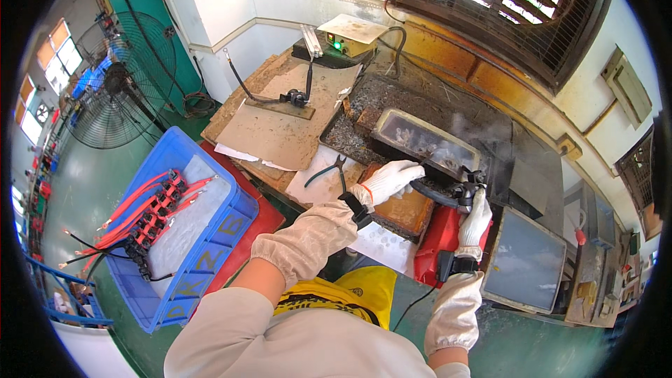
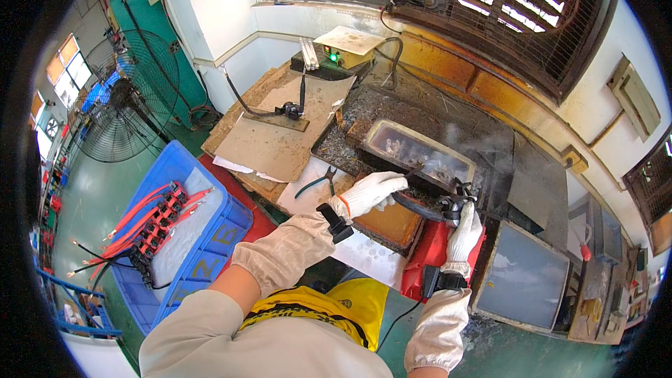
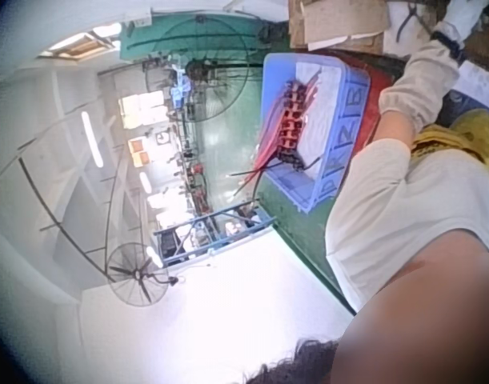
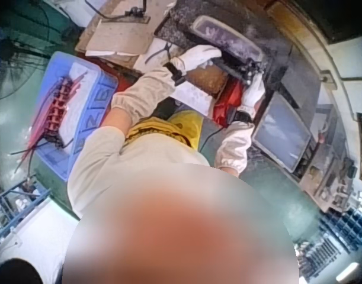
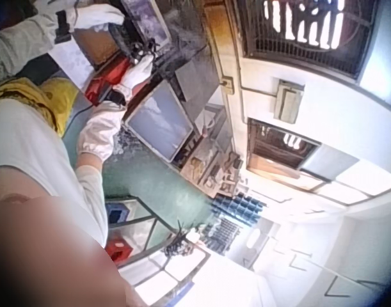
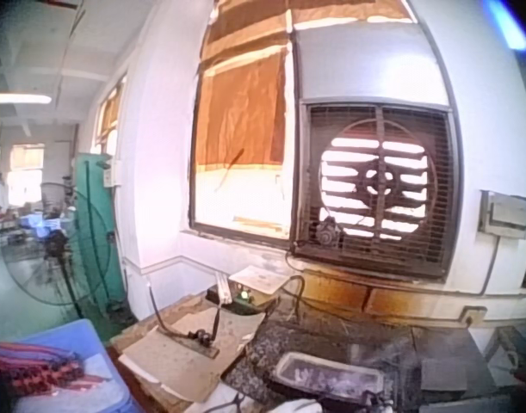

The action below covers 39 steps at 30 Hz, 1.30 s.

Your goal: Dipping terminal ends of electrical cables into a soldering machine bath.

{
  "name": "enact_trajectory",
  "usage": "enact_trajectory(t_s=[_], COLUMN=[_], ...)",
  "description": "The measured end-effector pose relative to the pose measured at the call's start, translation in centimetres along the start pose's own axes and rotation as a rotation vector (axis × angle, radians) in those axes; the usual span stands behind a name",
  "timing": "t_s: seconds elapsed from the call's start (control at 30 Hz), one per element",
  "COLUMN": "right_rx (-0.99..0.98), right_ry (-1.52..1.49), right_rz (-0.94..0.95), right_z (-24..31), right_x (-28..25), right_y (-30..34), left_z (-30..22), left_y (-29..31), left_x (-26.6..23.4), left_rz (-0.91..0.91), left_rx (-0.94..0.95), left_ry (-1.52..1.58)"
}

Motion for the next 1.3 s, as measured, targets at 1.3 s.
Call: enact_trajectory(t_s=[1.3], right_rx=[0.015], right_ry=[-0.077], right_rz=[-0.026], right_z=[1.3], right_x=[-0.7], right_y=[0.9], left_z=[-2.3], left_y=[1.6], left_x=[1.3], left_rz=[0.007], left_rx=[0.025], left_ry=[-0.056])
Point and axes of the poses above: each hand's wrist, its own y-axis away from the middle knuckle, its own x-axis out of the palm, z = x × y, the point moved 7 cm from there along -y, towards the middle knuckle, and after that the axes turned 4 degrees about y, right-handed, at the moved point
